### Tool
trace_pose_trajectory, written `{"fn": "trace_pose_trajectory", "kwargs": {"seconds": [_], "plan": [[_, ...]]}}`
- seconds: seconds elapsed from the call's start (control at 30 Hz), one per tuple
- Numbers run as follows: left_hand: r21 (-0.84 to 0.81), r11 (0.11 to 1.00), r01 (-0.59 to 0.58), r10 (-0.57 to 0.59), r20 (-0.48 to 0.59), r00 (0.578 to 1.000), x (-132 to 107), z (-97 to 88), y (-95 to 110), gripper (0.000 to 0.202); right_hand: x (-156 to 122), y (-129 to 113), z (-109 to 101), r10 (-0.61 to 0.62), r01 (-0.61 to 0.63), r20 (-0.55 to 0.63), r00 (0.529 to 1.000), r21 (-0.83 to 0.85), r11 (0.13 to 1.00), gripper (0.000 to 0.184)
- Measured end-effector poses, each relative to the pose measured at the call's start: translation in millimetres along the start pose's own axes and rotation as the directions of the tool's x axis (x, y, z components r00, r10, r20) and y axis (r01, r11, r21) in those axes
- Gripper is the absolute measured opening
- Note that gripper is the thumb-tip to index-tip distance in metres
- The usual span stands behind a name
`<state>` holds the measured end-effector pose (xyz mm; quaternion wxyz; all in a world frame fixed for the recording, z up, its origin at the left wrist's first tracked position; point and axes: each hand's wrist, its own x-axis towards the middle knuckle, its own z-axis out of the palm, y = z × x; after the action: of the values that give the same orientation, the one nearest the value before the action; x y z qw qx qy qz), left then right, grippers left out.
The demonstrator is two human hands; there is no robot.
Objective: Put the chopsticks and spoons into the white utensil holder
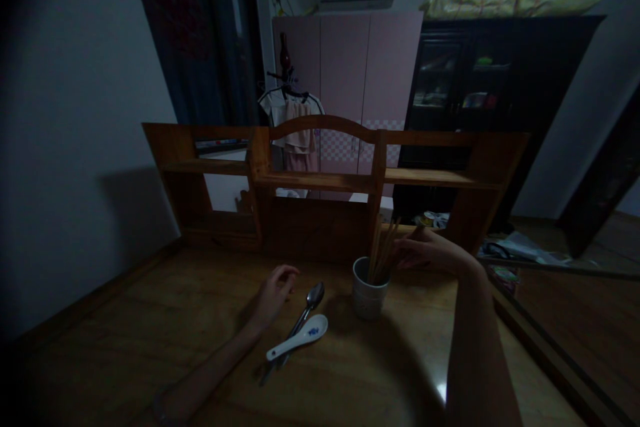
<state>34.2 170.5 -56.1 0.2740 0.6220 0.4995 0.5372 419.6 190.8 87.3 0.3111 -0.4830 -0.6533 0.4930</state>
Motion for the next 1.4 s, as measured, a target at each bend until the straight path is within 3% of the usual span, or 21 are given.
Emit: {"fn": "trace_pose_trajectory", "kwargs": {"seconds": [0.2, 0.57, 0.73, 0.83, 0.93, 1.0, 1.03, 1.07, 1.13, 1.17, 1.2, 1.27, 1.4], "plan": [[0.007, 1.000, -0.001, 0.001, 0.000, 1.000, 0.1, -0.5, 0.4, 0.020, -3.2, -6.3, 2.1, 0.019, -0.016, 0.064, 0.998, -0.039, 0.999, 0.039], [0.008, 1.000, 0.008, -0.008, 0.002, 1.000, 1.1, 0.2, -0.9, 0.021, -3.9, -10.9, 8.5, 0.023, -0.021, 0.041, 0.999, -0.063, 0.998, 0.042], [0.004, 1.000, -0.008, 0.008, -0.001, 1.000, 0.7, 0.6, -3.3, 0.021, -10.1, -19.9, 9.5, -0.041, 0.070, 0.108, 0.993, -0.278, 0.958, 0.046], [-0.011, 1.000, -0.013, 0.013, 0.001, 1.000, 0.2, 1.3, -5.9, 0.021, -12.7, -16.7, 0.1, -0.091, 0.095, 0.030, 0.995, -0.419, 0.903, 0.054], [-0.020, 1.000, -0.002, 0.003, 0.014, 1.000, -0.1, 1.7, -6.7, 0.021, -12.0, -11.3, -14.0, -0.131, 0.040, -0.165, 0.978, -0.463, 0.886, 0.055], [-0.017, 1.000, 0.009, -0.008, 0.025, 1.000, 0.0, 1.7, -5.9, 0.021, -10.5, -12.9, -19.0, -0.211, 0.039, -0.327, 0.921, -0.463, 0.886, 0.053], [-0.012, 1.000, 0.013, -0.012, 0.028, 1.000, 0.2, 1.6, -5.2, 0.021, -9.8, -16.2, -18.6, -0.286, 0.059, -0.421, 0.860, -0.475, 0.878, 0.051], [-0.007, 1.000, 0.015, -0.015, 0.030, 0.999, 0.4, 1.6, -4.5, 0.021, -9.0, -21.1, -16.0, -0.380, 0.086, -0.513, 0.769, -0.506, 0.858, 0.049], [-0.004, 1.000, 0.011, -0.011, 0.029, 1.000, 0.7, 1.6, -3.5, 0.021, -7.6, -34.0, -5.0, -0.573, 0.112, -0.618, 0.537, -0.621, 0.775, 0.045], [-0.005, 1.000, 0.005, -0.005, 0.026, 1.000, 0.8, 1.6, -3.4, 0.021, -6.6, -40.8, 2.4, -0.657, 0.107, -0.612, 0.441, -0.691, 0.715, 0.041], [-0.007, 1.000, 0.000, 0.000, 0.022, 1.000, 0.9, 1.7, -3.6, 0.021, -5.0, -47.0, 10.3, -0.721, 0.096, -0.575, 0.387, -0.753, 0.652, 0.037], [-0.003, 1.000, -0.007, 0.007, 0.017, 1.000, 1.0, 1.7, -4.6, 0.020, 0.0, -55.4, 25.4, -0.781, 0.070, -0.496, 0.380, -0.826, 0.559, 0.031], [0.005, 1.000, -0.003, 0.003, 0.016, 1.000, 0.9, 1.5, -7.1, 0.021, 16.8, -52.5, 43.4, -0.773, -0.127, -0.423, 0.473, -0.901, 0.416, 0.026]]}}
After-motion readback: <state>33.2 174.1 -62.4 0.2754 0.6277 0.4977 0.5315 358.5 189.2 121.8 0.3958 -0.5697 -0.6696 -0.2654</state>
